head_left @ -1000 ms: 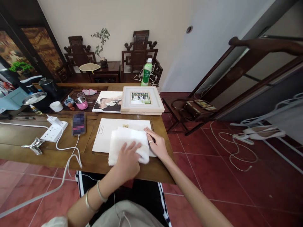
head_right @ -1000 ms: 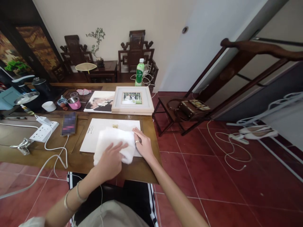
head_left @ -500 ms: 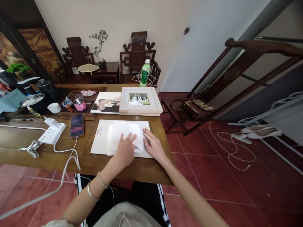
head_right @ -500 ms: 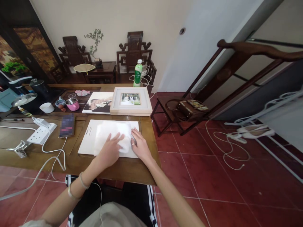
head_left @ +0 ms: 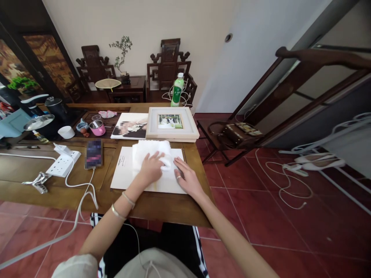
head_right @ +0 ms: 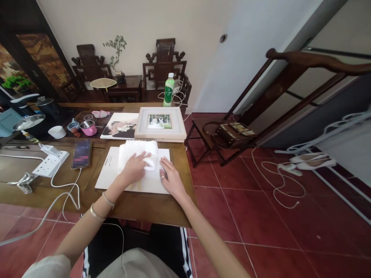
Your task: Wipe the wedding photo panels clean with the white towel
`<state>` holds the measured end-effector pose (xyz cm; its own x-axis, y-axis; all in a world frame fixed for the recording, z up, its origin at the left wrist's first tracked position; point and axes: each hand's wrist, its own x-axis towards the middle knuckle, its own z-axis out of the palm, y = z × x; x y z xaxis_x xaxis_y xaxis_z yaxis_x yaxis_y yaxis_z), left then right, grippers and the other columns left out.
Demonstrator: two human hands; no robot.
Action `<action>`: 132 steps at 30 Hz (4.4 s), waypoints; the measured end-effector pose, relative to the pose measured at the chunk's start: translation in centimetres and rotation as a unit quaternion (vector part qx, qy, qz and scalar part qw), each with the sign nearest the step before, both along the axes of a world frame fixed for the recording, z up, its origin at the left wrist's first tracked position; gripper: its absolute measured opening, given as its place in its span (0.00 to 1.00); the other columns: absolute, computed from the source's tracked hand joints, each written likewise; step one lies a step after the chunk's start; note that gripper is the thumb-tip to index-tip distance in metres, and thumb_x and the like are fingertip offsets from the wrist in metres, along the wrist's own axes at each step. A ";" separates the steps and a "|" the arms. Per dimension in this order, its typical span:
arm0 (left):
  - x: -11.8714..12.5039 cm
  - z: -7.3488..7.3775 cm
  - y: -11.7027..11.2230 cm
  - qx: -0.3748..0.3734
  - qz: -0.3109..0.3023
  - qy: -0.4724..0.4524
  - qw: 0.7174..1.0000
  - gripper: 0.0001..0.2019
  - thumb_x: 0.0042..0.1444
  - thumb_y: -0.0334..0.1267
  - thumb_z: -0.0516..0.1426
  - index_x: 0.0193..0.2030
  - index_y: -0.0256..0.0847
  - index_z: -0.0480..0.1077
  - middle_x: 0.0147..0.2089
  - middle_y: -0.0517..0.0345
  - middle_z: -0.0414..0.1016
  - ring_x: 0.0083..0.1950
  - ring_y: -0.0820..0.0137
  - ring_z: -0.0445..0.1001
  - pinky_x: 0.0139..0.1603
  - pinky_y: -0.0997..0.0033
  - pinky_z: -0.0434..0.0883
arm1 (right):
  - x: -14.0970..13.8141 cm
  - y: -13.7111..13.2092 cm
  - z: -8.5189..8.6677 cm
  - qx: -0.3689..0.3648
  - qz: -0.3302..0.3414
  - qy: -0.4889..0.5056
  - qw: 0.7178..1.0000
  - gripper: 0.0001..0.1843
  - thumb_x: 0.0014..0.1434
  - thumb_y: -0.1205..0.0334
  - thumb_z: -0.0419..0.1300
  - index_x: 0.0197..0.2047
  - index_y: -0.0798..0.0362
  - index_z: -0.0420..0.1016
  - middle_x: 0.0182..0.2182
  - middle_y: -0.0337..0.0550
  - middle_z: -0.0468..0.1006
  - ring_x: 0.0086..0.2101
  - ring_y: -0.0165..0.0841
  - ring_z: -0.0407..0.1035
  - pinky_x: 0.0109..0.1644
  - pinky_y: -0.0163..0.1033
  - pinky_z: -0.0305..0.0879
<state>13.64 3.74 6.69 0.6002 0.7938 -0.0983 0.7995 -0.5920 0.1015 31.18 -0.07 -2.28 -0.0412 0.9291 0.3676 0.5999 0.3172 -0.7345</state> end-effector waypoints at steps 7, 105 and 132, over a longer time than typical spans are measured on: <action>-0.1 0.4 3.2 0.016 -0.018 -0.007 1.000 0.18 0.52 0.24 0.52 0.48 0.34 0.75 0.63 0.42 0.66 0.61 0.57 0.68 0.67 0.52 0.56 | 0.0 0.0 0.2 -0.009 0.000 -0.011 1.000 0.23 0.61 0.62 0.51 0.58 0.57 0.72 0.60 0.53 0.69 0.62 0.44 0.59 0.67 0.56 0.54; -9.8 -1.0 5.8 -0.009 0.093 -0.107 0.990 0.11 0.65 0.32 0.51 0.51 0.36 0.71 0.55 0.49 0.72 0.55 0.63 0.71 0.60 0.53 0.66 | 0.0 -0.5 0.4 -0.014 -0.003 -0.022 1.000 0.23 0.63 0.60 0.50 0.58 0.57 0.71 0.60 0.55 0.69 0.62 0.43 0.59 0.67 0.56 0.54; -12.3 -0.3 -13.1 -0.050 0.081 -0.140 0.985 0.31 0.42 0.16 0.42 0.48 0.38 0.74 0.70 0.59 0.54 0.74 0.64 0.43 0.72 0.44 0.40 | -0.1 -0.5 0.2 -0.009 -0.005 -0.033 0.999 0.23 0.64 0.61 0.49 0.59 0.57 0.70 0.60 0.56 0.68 0.62 0.44 0.59 0.66 0.58 0.55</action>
<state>1.30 -9.38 6.38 0.4803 0.8766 -0.0300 0.8154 -0.4337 0.3835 31.07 -0.59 -2.04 -0.0553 0.9358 0.3481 0.6508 0.2982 -0.6982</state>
